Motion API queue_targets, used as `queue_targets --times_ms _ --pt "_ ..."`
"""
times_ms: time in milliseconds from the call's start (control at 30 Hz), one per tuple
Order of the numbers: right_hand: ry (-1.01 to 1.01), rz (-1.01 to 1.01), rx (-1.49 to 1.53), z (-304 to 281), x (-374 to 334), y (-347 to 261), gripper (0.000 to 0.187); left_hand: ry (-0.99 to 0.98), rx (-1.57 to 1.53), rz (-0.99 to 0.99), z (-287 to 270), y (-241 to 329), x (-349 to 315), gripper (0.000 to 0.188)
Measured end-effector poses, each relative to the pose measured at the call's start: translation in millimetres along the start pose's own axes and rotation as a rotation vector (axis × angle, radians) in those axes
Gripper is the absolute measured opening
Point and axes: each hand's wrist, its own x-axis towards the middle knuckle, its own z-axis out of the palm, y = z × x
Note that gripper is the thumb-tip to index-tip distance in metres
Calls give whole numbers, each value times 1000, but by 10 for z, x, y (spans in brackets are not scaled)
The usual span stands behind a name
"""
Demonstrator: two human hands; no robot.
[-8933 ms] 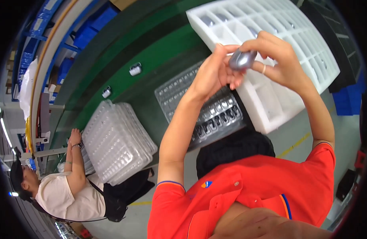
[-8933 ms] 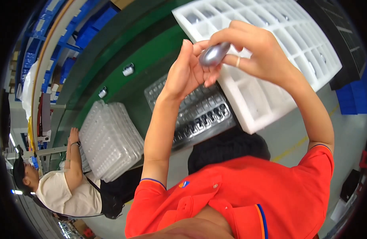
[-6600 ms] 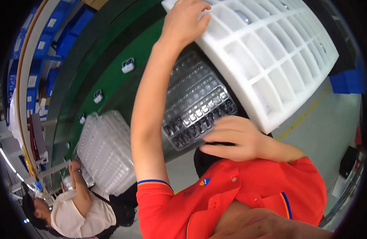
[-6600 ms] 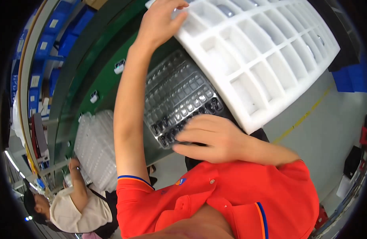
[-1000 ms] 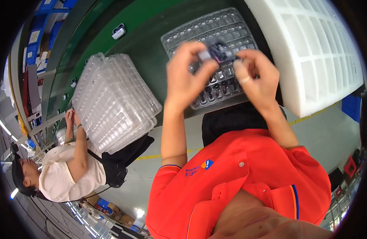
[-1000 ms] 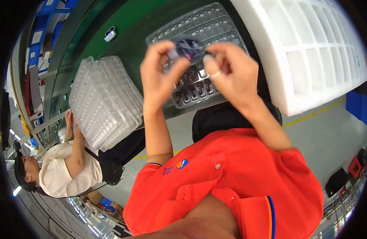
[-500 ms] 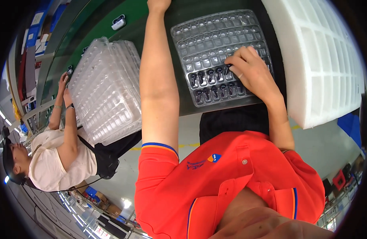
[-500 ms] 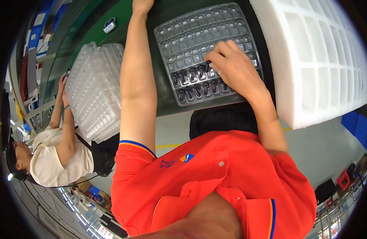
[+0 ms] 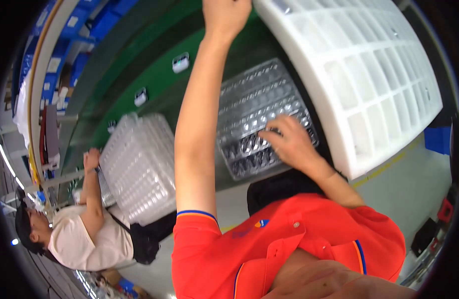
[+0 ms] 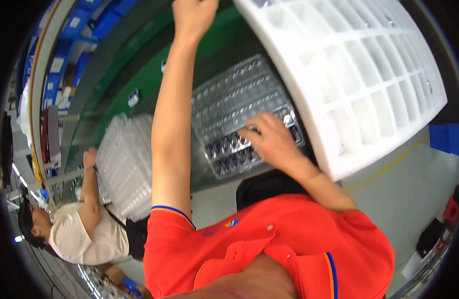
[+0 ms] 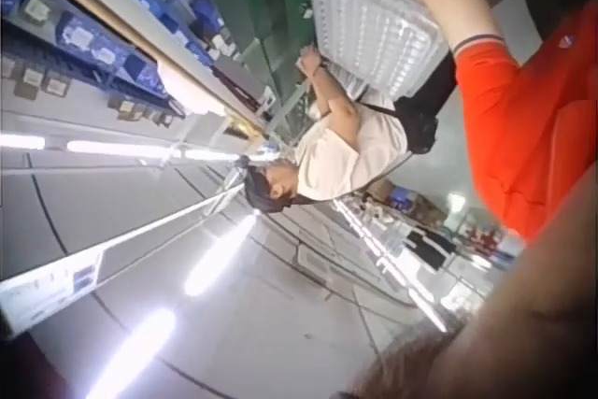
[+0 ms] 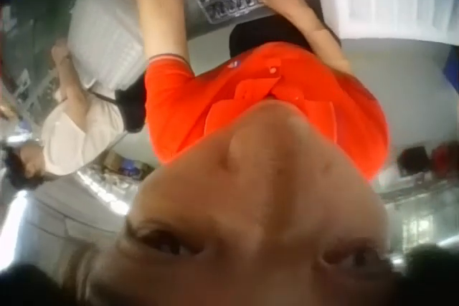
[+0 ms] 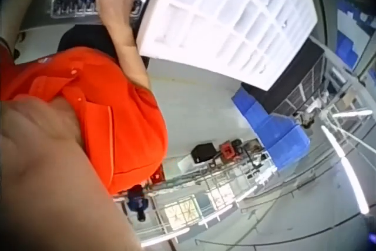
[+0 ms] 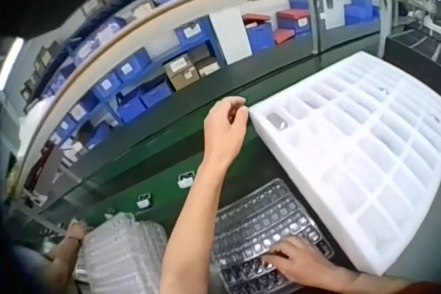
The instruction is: The worker is picking up earbud charging cases from a large tray and placing them into individual compartments in a white plastic sorting tray at an electronics factory assembly line.
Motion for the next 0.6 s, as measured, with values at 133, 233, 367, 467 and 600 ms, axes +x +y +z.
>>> queue_targets --times_ms 133,233,367,467,600 --pt "19 -38 233 -243 -10 -240 29 -301 422 264 619 -30 410 21" --pt "-52 21 597 -758 20 -403 24 -515 660 105 795 271 555 24" --pt "-73 250 1062 -1147 22 -504 15 -770 801 69 589 285 572 24" --pt "-104 307 1089 -1093 75 -479 16 -930 950 62 663 353 625 30" --pt "-76 327 1044 -1074 1 -611 15 -916 1012 -12 812 278 560 38"
